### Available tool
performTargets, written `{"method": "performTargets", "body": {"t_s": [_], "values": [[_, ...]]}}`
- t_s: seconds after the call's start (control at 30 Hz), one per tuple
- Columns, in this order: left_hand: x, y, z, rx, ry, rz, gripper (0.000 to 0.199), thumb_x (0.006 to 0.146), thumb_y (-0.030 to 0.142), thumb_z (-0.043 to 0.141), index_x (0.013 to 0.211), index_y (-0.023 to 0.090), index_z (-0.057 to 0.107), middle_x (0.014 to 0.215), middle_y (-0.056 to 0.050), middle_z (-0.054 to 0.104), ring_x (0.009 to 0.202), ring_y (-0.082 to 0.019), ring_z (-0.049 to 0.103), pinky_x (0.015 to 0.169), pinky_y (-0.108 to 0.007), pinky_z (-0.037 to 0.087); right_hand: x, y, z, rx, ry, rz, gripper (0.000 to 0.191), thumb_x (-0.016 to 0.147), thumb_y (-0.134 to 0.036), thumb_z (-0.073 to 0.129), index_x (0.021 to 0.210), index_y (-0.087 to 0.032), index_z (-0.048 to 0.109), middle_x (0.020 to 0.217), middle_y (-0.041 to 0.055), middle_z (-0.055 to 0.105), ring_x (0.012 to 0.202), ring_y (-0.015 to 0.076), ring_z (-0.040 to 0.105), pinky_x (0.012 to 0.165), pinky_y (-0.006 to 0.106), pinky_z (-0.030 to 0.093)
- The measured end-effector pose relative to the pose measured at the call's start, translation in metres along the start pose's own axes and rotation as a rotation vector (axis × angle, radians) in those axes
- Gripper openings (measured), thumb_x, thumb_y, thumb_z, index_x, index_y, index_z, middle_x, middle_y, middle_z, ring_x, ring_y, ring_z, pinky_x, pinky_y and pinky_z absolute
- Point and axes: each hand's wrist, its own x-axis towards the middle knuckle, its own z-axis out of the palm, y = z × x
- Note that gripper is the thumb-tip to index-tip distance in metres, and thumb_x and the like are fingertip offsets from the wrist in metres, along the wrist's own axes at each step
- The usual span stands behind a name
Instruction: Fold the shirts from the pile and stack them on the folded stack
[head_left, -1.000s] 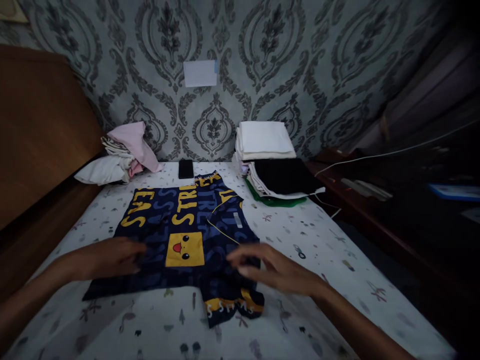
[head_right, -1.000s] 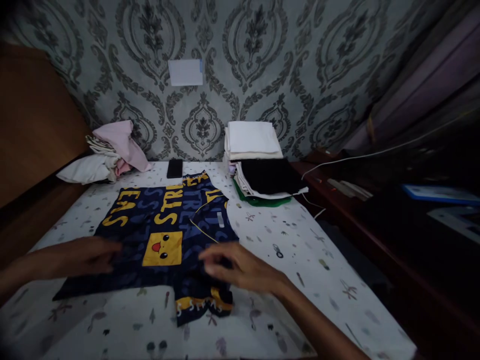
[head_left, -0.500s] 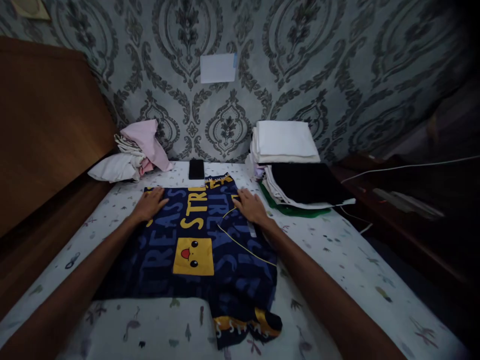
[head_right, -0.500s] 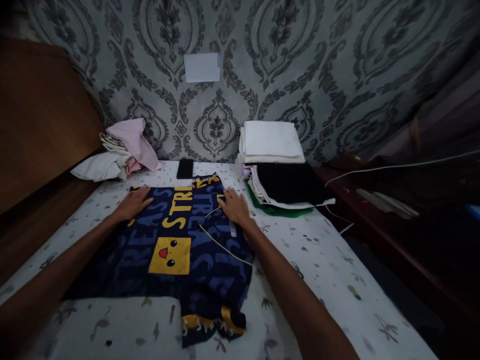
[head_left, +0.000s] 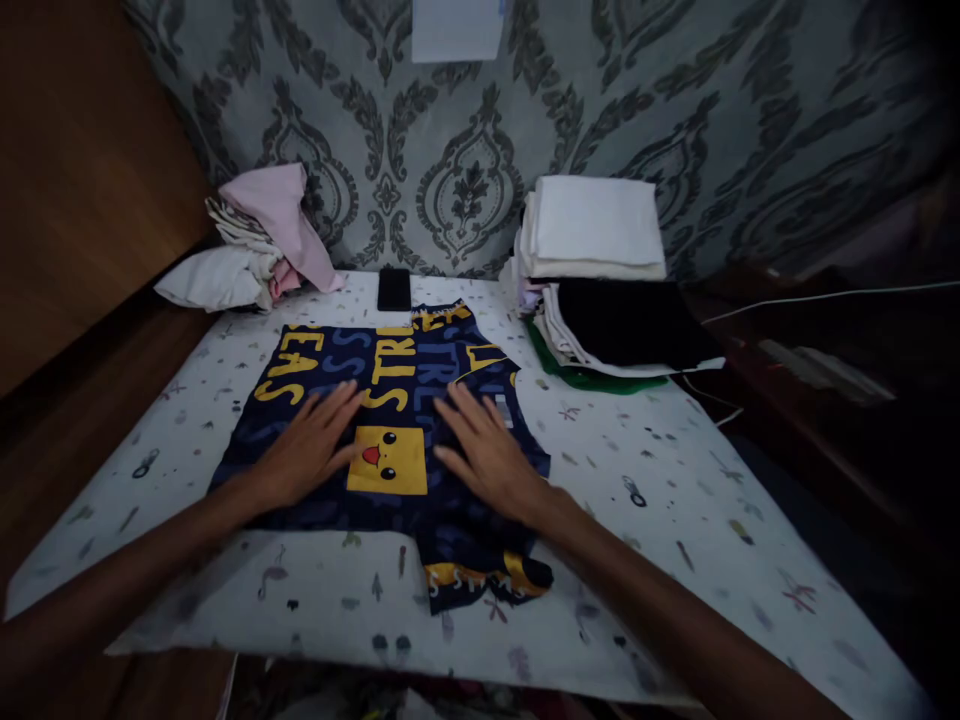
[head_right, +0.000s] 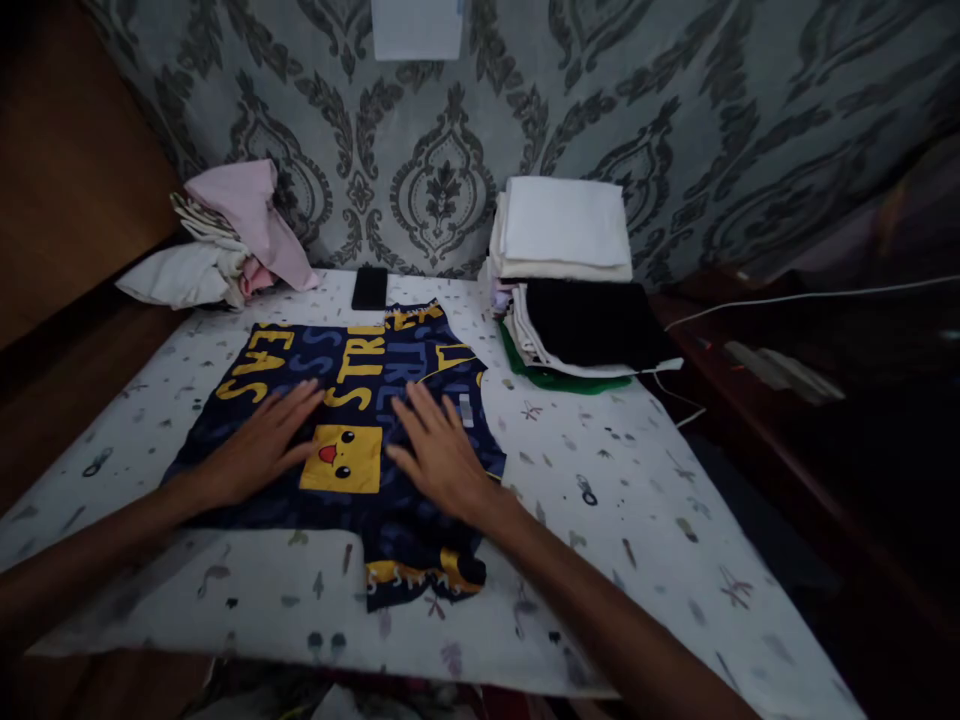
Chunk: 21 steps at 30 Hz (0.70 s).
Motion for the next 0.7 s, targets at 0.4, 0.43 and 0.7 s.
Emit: {"method": "performTargets", "body": {"t_s": [0.4, 0.43, 0.7], "values": [[-0.055, -0.054, -0.006, 0.06, 0.013, -0.157, 0.061, 0.102, 0.049, 0.024, 0.155, 0.023, 0.038, 0.163, -0.009, 0.034, 0.151, -0.028, 0.031, 0.12, -0.054, 0.026, -0.119, -0.003, -0.048, 0.298, -0.185, -0.034, 0.059, 0.1, -0.032, 0.049, 0.156, -0.037, 0.032, 0.164, 0.0034, 0.032, 0.151, 0.0246, 0.029, 0.121, 0.055, 0.033], [-0.055, -0.052, -0.005, 0.066, 0.028, -0.156, 0.06, 0.102, 0.048, 0.024, 0.154, 0.023, 0.04, 0.162, -0.01, 0.036, 0.15, -0.029, 0.032, 0.119, -0.054, 0.027, -0.123, -0.006, -0.054, 0.31, -0.228, -0.052, 0.059, 0.099, -0.031, 0.051, 0.155, -0.036, 0.035, 0.164, 0.0042, 0.032, 0.151, 0.0252, 0.029, 0.121, 0.056, 0.033], [-0.05, -0.052, 0.003, 0.148, 0.104, -0.116, 0.056, 0.101, 0.045, 0.025, 0.144, 0.021, 0.052, 0.154, -0.014, 0.048, 0.143, -0.031, 0.043, 0.114, -0.056, 0.034, -0.109, -0.01, -0.078, 0.427, -0.236, 0.037, 0.041, 0.099, -0.032, 0.049, 0.138, -0.031, 0.058, 0.142, 0.0087, 0.061, 0.135, 0.027, 0.054, 0.11, 0.053, 0.048]]}}
